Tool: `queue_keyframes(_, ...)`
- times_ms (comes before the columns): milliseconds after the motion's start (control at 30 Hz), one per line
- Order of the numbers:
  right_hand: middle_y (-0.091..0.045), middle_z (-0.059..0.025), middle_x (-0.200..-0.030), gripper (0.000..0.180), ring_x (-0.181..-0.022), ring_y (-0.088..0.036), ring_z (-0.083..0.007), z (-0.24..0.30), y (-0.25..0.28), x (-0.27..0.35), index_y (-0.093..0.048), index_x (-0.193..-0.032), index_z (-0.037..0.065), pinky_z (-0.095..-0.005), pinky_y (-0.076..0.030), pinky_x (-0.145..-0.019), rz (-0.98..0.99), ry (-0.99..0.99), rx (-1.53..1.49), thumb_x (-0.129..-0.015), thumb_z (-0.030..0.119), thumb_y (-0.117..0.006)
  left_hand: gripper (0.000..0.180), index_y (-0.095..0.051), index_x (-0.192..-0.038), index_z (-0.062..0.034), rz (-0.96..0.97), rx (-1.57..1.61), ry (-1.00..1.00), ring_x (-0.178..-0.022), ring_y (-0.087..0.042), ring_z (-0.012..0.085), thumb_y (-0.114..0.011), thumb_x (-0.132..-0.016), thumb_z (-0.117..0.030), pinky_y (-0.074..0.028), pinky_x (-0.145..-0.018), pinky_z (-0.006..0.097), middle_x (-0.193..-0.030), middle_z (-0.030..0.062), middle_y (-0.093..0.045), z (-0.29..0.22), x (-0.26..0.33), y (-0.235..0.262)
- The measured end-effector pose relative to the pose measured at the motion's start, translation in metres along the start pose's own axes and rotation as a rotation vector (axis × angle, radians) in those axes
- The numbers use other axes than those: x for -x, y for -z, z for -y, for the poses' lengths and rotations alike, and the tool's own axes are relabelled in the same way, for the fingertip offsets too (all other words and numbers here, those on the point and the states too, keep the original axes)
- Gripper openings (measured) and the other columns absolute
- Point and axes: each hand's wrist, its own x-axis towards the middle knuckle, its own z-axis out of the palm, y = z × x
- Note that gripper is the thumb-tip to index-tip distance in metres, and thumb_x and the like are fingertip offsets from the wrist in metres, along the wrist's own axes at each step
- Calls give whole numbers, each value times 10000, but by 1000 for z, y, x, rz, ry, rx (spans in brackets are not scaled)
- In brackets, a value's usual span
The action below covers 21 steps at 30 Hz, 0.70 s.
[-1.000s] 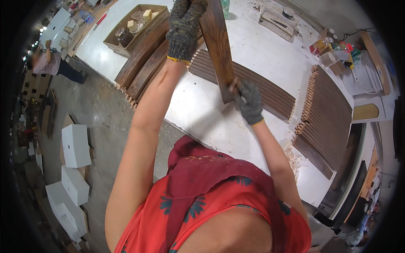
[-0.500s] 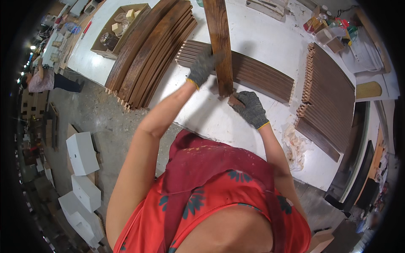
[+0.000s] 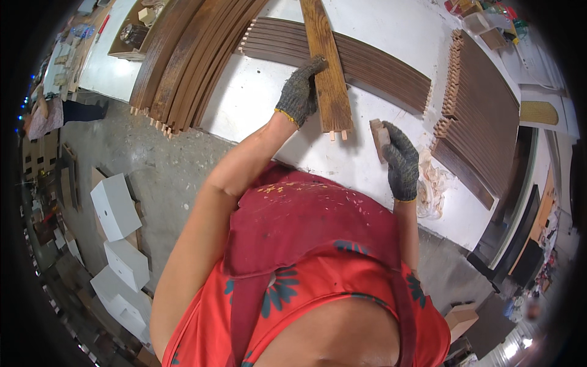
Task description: The person wipes wooden planks and smaller wooden blocks with a cloth, handling them one at a time and placing them in stacks on a table.
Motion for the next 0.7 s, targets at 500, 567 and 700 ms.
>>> queue_keyframes(500,-677,-105,-984,351,-930,-623,-281,4,-51,-40,-711,-1063,93,-375,-485,-856,179,438,780,-745,218,-790,337,-506,-1148,-4,22,0,26,-838,-658,294,-566,-946,-268,-586,-706,398,-968,178,-621,17,18,-1)
queue_keyframes(567,-681,-95,-977,343,-929,-625,-275,13,-51,-28,-713,-1052,96,-372,-488,-851,214,503,897,-742,220,-793,367,-516,-1161,7,22,-45,-1,-846,-659,272,-558,-952,-292,-585,-723,393,-984,173,-644,15,19,-1)
queue_keyframes(700,-686,-84,-997,312,-919,-642,-256,4,-26,-10,-710,-1054,98,-368,-512,-812,440,271,800,-773,219,-774,398,-520,-1170,20,30,0,-25,-857,-661,260,-574,-945,-304,-586,-740,385,-968,171,-653,14,22,1)
